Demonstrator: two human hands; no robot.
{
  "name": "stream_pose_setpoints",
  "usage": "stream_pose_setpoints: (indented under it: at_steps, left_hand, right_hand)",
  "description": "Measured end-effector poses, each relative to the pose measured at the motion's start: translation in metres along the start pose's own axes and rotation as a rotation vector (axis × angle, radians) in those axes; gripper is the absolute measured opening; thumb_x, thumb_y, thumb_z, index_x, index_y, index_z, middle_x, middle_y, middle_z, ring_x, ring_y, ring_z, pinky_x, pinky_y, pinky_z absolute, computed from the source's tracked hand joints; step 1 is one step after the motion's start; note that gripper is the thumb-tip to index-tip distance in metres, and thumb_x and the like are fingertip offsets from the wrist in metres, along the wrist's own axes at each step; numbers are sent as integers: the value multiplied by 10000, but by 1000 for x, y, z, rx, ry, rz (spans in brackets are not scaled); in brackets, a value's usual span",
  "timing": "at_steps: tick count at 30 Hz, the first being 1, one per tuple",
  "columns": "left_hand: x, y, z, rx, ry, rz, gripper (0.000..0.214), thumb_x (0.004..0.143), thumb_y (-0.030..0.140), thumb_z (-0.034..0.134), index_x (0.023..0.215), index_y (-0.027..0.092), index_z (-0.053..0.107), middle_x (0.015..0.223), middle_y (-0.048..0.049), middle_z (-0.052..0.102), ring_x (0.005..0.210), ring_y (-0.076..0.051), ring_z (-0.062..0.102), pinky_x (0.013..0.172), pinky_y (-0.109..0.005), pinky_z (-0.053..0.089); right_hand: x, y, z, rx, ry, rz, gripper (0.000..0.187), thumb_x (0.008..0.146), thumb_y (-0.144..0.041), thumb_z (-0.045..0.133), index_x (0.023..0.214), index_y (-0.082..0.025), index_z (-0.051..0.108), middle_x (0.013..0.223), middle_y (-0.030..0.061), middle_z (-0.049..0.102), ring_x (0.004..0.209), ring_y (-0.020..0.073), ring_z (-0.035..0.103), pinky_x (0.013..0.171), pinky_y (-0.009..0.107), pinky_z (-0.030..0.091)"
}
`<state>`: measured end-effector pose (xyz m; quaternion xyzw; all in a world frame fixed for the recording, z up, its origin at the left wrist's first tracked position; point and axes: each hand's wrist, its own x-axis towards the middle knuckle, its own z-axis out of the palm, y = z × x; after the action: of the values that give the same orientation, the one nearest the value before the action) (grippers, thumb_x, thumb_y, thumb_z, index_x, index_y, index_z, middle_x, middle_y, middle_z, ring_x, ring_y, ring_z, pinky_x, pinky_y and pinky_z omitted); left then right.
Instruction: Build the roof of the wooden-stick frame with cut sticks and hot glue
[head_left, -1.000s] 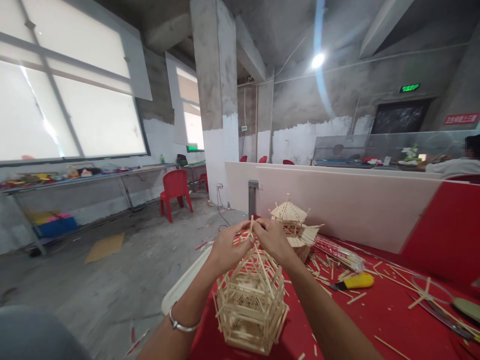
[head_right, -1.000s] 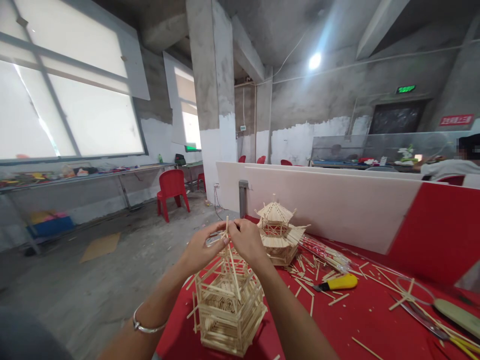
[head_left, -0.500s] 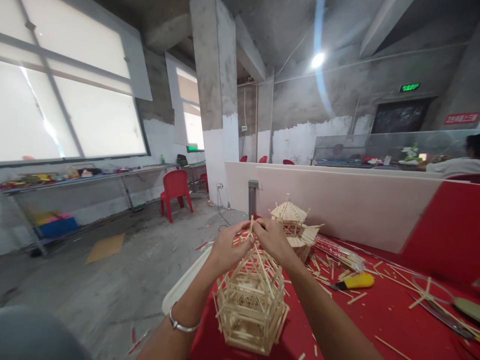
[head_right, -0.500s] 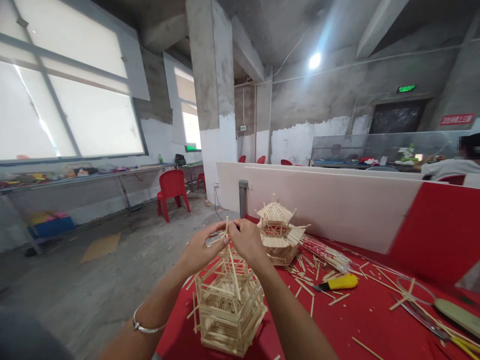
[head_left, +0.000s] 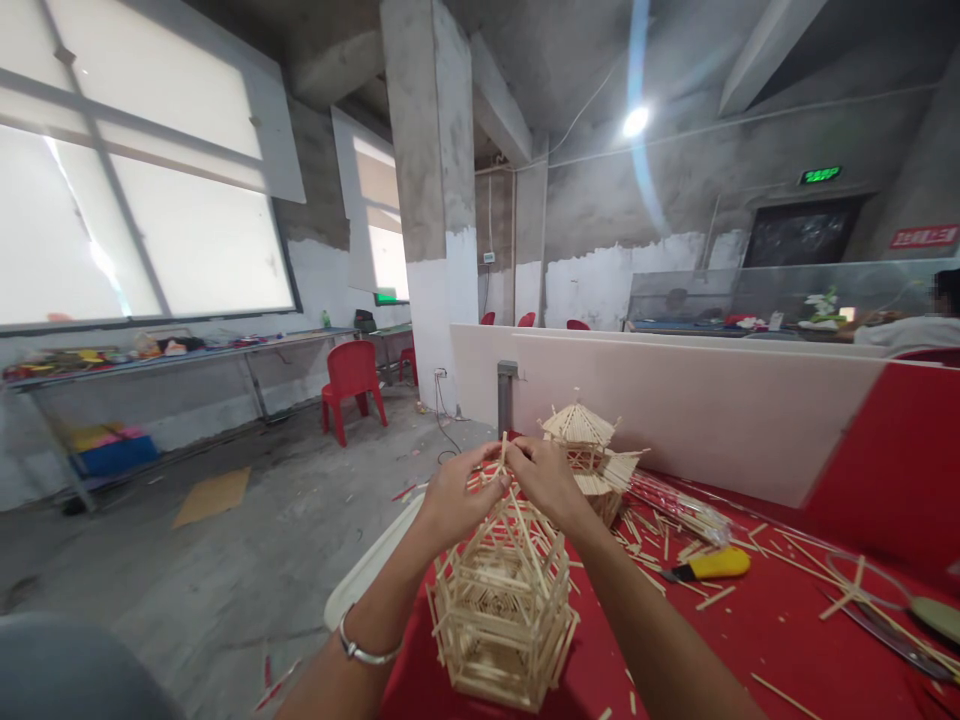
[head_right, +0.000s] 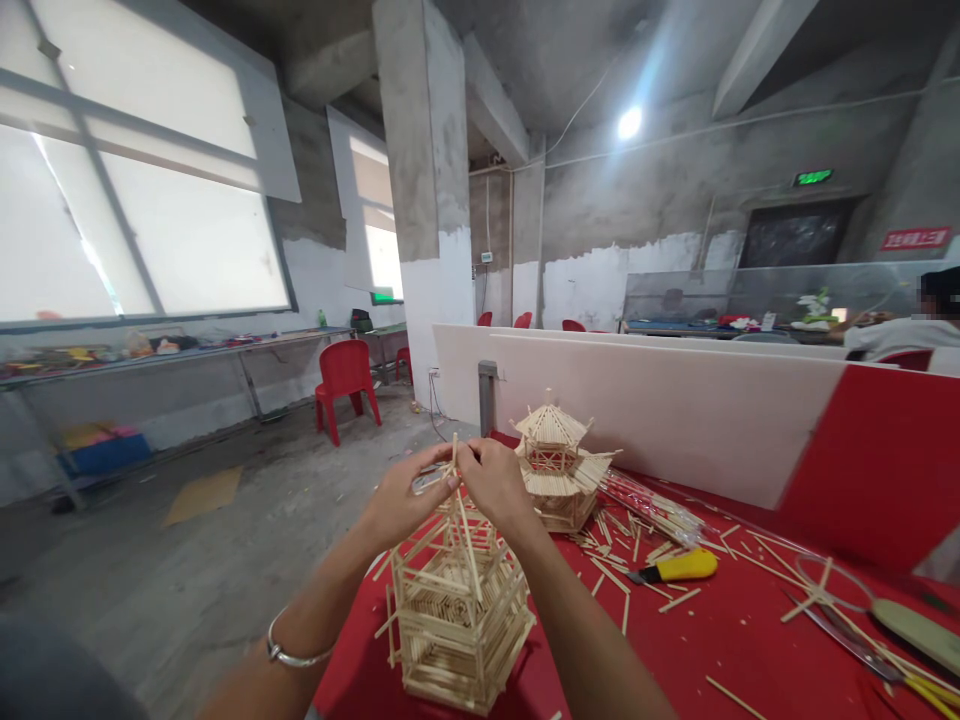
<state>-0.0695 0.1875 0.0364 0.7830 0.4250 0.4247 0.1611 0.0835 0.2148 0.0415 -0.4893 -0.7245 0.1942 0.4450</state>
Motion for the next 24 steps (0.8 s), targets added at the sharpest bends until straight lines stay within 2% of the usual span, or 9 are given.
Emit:
stream_pose_setpoints:
  at_steps: [15, 24]
  left_hand:
    - [0, -1, 0, -2, -3, -12, 405, 849, 293, 605, 1249, 231, 624, 1275, -62, 655, 1148, -234, 614, 1011, -371, 462]
    - [0, 0, 0, -4, 0, -28, 409, 841, 300, 609, 1243, 230, 635, 1282, -67, 651, 1157, -245, 611, 1020, -390, 458]
  right_hand:
    - [0, 0, 0, 5, -8, 4, 308, 823, -324, 394, 543, -199, 424, 552, -31, 441, 587, 124, 432, 560, 242, 247]
    - [0, 3, 2, 9, -3, -6, 311, 829, -336, 380, 559, -200, 451, 575, -22, 484, 611, 130, 456, 567, 237, 261]
